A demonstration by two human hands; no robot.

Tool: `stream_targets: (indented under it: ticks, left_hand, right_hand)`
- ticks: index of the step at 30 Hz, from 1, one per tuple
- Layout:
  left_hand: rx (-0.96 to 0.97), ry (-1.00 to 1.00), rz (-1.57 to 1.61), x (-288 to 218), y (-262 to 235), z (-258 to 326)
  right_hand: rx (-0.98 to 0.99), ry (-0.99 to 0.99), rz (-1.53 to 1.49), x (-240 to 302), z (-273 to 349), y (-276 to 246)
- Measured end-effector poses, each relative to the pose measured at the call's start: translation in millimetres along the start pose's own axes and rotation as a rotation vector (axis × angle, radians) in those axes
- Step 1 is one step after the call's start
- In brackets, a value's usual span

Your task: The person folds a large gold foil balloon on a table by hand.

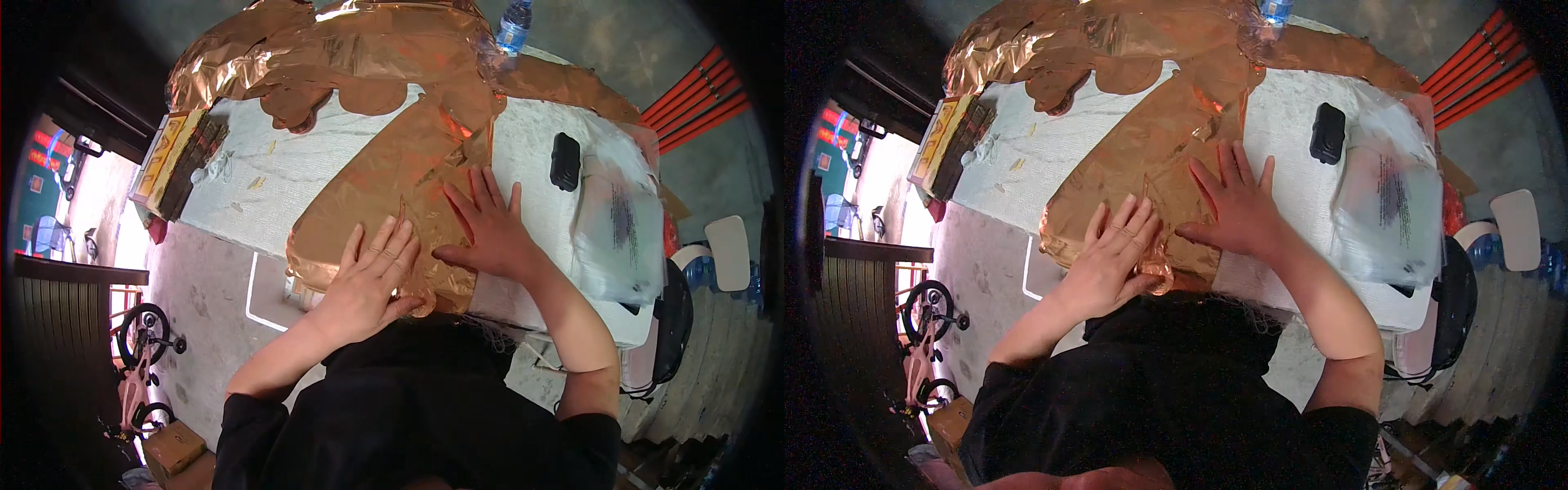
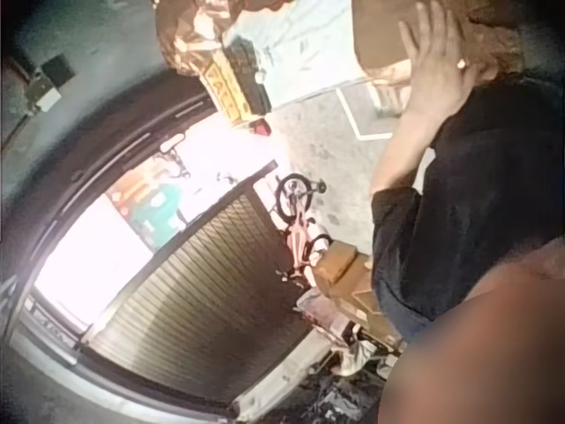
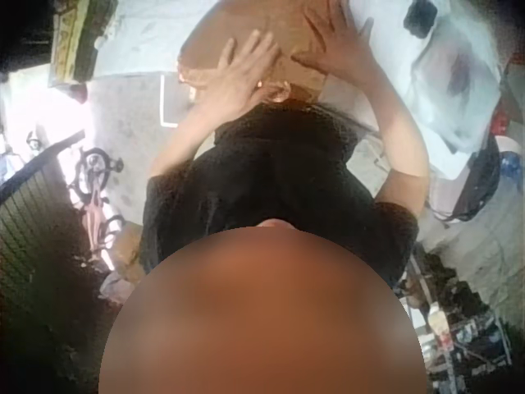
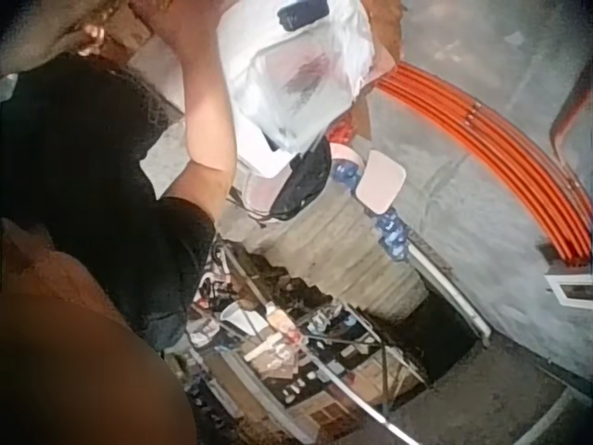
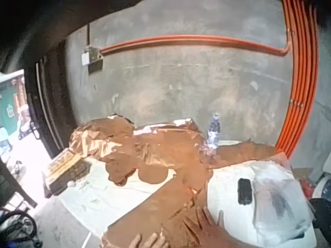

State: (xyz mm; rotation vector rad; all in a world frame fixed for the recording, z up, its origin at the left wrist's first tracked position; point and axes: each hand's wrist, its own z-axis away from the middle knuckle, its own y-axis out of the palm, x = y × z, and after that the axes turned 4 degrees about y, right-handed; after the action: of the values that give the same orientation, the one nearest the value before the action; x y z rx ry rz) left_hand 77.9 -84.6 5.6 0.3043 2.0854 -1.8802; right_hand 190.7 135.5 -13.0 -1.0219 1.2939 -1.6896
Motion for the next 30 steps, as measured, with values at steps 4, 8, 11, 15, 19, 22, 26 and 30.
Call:
stream_targets:
  ticks: [4, 8, 11, 15, 19, 22, 26, 30]
  left_hand:
    - [0.053, 0.077, 0.034, 6.1, -3.4, -4.9]
    - [0.081, 0.117, -0.017, 18.8, 0.1, -4.3]
    - [0.040, 0.135, 0.021, 26.7, 6.8, -5.7]
    - [-0.017, 0.119, 0.048, 18.2, 0.9, -11.2]
    - [0.000, 0.118, -0.006, 16.7, -1.6, -9.5]
    - [-0.026, 0.127, 0.080, 20.5, -0.9, -8.7]
    - [-0.038, 0.118, 0.092, 20.9, 0.0, -7.3]
    - [-0.100, 0.106, 0.081, 20.9, 6.5, -6.4]
  right_hand:
    - [0.009, 0.005, -0.005, 0.4, 0.7, 0.1]
    - [0.007, 0.004, -0.001, 0.5, 0.3, 0.6]
    - [0.017, 0.007, 0.014, 0.9, -0.5, -0.5]
    - [0.013, 0.000, 0.003, -0.2, -0.6, -0.7]
    - [0.010, -0.010, 0.031, -1.3, -0.8, -1.2]
    - [0.015, -0.033, 0.024, -3.5, 0.9, -3.6]
    - [0.029, -0.047, -0.037, -3.8, 0.4, -10.0]
    - [-0.048, -0.006, -0.059, -3.4, -8.6, -6.3]
